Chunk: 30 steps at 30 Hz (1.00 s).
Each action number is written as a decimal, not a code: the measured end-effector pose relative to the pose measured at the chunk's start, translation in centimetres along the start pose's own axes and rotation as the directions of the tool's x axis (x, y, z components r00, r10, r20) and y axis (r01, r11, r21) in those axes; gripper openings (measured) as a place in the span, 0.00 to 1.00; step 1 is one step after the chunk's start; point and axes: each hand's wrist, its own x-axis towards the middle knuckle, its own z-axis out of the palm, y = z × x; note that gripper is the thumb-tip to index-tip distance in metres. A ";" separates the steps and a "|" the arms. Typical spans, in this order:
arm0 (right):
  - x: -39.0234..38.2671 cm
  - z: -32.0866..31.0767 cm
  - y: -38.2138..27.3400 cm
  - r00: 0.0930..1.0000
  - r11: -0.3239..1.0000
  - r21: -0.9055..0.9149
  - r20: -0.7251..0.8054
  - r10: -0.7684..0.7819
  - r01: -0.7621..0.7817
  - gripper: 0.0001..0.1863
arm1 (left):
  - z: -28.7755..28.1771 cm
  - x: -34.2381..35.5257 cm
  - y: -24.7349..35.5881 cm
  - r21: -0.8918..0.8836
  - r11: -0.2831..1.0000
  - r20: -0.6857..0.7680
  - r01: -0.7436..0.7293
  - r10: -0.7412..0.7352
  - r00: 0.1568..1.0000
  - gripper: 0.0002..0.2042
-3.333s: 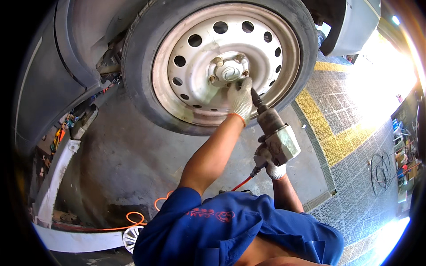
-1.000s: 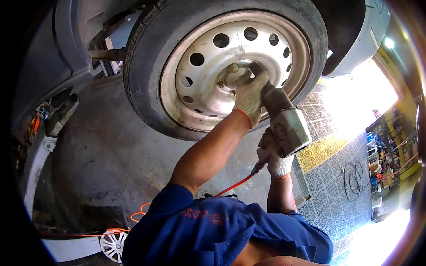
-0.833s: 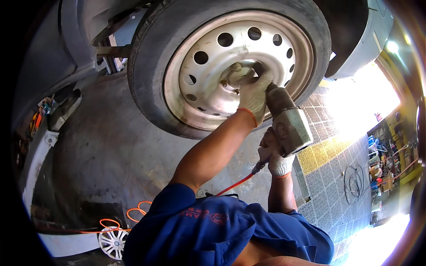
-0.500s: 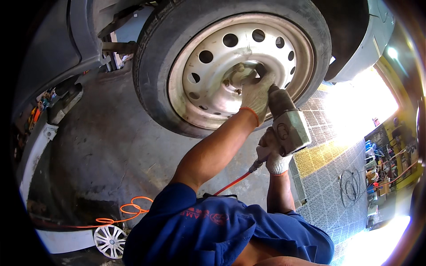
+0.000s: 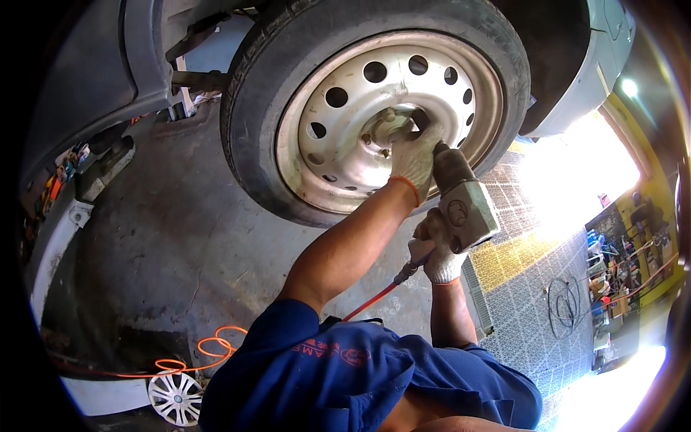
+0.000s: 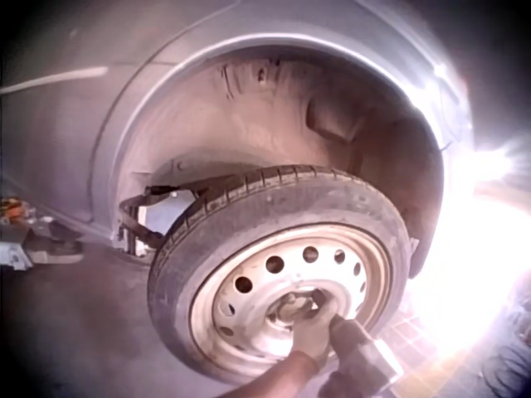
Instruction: The person uses a pneumatic impact wrench to remove lug nuts from a vehicle's wheel. After loosening the nuts, the person removes the wheel from the hub and places it on the floor. The person repeats this process for another wheel on the vehicle.
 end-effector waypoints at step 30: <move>-2.7 -4.5 2.5 0.962 0.950 0.253 0.244 0.120 -0.182 0.37 | -1.6 -2.5 -0.8 0.371 0.918 -0.042 -0.141 0.168 0.985 0.19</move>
